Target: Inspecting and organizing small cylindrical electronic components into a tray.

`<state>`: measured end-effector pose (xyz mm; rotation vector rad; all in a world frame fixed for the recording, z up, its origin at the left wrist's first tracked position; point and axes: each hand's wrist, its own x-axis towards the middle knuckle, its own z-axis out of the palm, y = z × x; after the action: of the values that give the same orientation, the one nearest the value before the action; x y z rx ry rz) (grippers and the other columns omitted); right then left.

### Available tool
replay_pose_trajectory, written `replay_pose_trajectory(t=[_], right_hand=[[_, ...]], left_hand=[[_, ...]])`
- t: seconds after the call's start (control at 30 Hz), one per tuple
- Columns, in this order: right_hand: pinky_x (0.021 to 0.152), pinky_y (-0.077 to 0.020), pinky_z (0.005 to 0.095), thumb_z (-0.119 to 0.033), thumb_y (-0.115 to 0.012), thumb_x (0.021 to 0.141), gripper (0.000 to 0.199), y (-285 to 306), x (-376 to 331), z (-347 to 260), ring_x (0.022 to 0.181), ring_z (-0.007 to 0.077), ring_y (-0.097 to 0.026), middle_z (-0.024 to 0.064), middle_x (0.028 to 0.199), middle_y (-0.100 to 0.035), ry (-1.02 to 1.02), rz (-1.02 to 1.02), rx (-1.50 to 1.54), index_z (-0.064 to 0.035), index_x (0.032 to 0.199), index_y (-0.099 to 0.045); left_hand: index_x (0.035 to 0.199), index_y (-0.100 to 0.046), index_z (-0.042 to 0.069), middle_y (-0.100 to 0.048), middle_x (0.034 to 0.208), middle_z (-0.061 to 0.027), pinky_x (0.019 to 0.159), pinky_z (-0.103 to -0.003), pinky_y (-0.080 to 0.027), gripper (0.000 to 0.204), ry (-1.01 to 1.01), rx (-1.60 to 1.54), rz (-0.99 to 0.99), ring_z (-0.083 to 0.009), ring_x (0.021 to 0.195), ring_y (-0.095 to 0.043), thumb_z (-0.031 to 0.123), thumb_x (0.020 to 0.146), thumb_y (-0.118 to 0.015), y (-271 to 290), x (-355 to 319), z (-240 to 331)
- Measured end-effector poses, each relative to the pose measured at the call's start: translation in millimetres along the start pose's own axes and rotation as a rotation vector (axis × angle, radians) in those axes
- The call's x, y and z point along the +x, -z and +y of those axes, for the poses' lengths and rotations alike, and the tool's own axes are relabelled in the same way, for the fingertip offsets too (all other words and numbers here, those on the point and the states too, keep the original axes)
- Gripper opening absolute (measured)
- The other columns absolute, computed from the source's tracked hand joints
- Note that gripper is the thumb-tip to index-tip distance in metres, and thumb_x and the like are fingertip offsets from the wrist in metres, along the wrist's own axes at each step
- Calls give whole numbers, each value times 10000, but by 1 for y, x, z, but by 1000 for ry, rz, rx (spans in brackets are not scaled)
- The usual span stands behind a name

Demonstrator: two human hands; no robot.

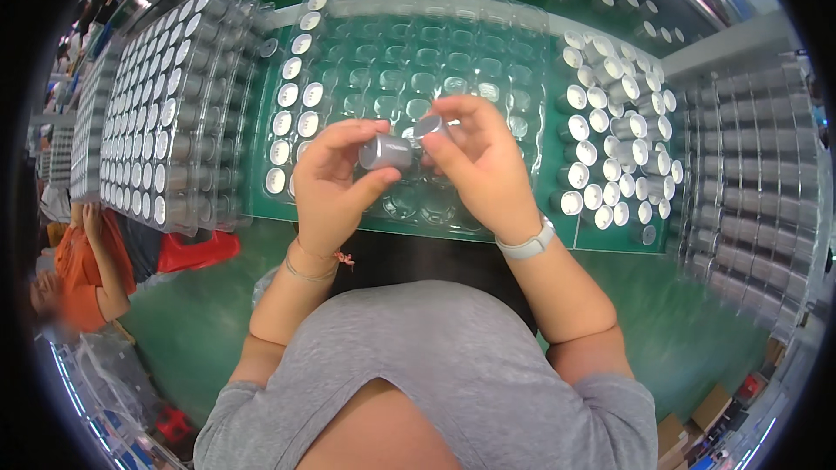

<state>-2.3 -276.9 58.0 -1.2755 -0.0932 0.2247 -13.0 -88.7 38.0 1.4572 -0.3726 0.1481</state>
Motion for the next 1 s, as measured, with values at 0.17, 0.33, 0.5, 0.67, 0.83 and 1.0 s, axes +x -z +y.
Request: replay_pose_trajectory(t=[0.17, 0.33, 0.5, 0.67, 0.83, 1.0], right_hand=[[750, -464, 230, -81, -627, 904, 291, -4, 7, -14, 950, 79, -553, 47, 1115, -582, -59, -135, -200, -28, 1181, -558], [742, -453, 248, -178, -533, 969, 282, -21, 26, -26, 852, 105, -532, 74, 1060, -606, -109, -126, -63, -24, 1204, -542], [613, -433, 232, -367, -406, 1022, 362, -29, 54, -26, 724, 119, -523, 104, 921, -633, -484, -203, 468, -46, 1095, -556], [583, -427, 221, -395, -410, 1017, 384, -39, 75, -25, 716, 110, -525, 81, 911, -636, -513, -233, 462, -44, 1054, -563], [633, -454, 221, -267, -522, 988, 265, -56, 100, -28, 760, 102, -550, 51, 980, -618, -330, -129, 69, -27, 1093, -562], [688, -460, 223, -217, -620, 928, 299, -59, 132, -30, 831, 84, -575, 22, 1001, -617, -164, -294, -440, -46, 1168, -568]], left_hand=[[1163, -549, -5, -586, 1171, -150, 930, -364, -491, 482, -154, 94, -43, -242, 1109, -568, -88, 729, -744, 16, -1, 20], [1162, -532, -46, -586, 1144, -146, 935, -335, -505, 401, 41, -118, 306, -224, 1081, -582, -89, 796, -687, 46, 8, 20], [1167, -504, -50, -579, 1134, -146, 921, -318, -504, 391, 64, -248, 351, -214, 1057, -592, -70, 819, -679, 57, 5, 4], [1108, -574, 16, -603, 1125, -149, 974, -386, -447, 388, -74, 278, 157, -285, 1108, -580, 19, 761, -749, 60, 7, 5], [1141, -570, 55, -620, 1066, -174, 1043, -466, -375, 434, -96, 650, -56, -373, 1102, -571, 80, 748, -751, 57, 16, 18], [1180, -557, 77, -559, 1068, -172, 1034, -577, -336, 447, -90, 710, -60, -436, 1083, -529, 169, 780, -736, 62, 22, 6]])
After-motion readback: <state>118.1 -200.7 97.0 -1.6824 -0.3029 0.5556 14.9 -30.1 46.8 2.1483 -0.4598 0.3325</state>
